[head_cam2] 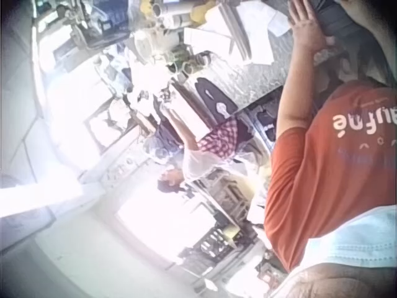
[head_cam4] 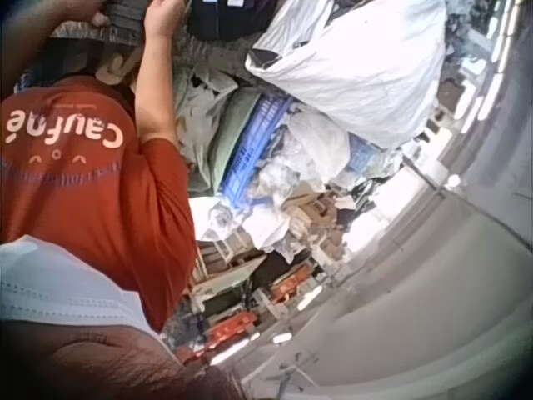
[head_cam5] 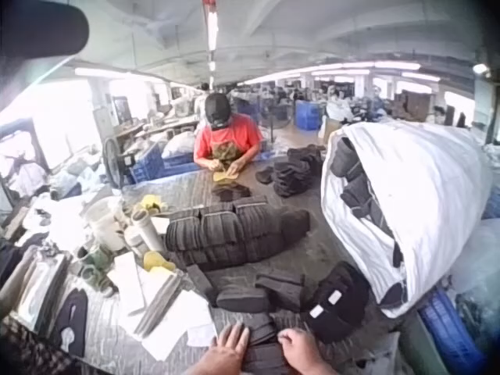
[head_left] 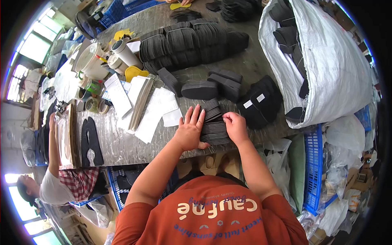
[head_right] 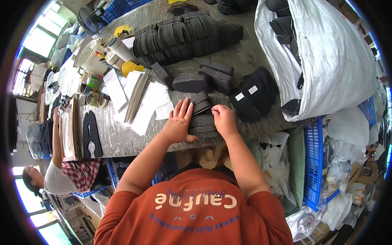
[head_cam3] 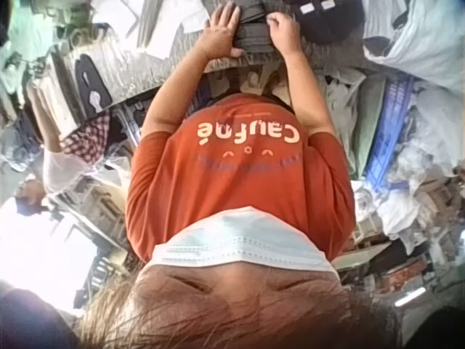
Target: The recorder is applying small white labels or stickers to black shoe upper components.
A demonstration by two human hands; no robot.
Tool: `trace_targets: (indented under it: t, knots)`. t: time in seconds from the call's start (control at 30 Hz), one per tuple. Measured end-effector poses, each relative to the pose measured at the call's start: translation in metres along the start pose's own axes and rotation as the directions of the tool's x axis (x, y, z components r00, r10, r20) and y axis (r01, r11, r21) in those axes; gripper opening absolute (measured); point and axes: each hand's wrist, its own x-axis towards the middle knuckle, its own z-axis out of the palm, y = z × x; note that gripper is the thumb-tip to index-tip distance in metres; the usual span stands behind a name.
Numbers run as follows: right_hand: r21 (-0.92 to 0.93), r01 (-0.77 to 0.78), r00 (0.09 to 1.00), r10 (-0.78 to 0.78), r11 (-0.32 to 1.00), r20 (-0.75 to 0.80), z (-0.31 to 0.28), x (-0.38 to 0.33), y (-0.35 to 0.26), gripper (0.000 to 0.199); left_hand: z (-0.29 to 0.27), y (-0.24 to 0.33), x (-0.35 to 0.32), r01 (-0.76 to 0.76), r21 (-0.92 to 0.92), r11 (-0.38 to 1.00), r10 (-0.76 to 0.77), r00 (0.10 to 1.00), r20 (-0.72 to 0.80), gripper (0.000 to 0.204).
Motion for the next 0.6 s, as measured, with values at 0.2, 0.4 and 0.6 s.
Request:
trace_targets:
  t: [0.2,0.4,0.6]
  knots:
    - [0.018,-0.034,0.901,0.023,0.999,0.433,-0.026,0.025,-0.007,0.012,0.001,-0.001,-0.001,-0.010,0.017,1.000,0.010,1.000,0.011,0.128]
    - [0.038,-0.022,0.940,0.008,0.999,0.341,-0.009,0.007,0.011,0.017,0.002,-0.002,0.001,-0.014,-0.007,1.000,0.014,1.000,-0.011,0.129]
    - [0.186,-0.340,0.836,0.206,0.922,0.509,-0.019,0.009,0.001,0.017,0.013,-0.007,-0.004,-0.062,-0.047,0.997,0.058,0.995,-0.080,0.130]
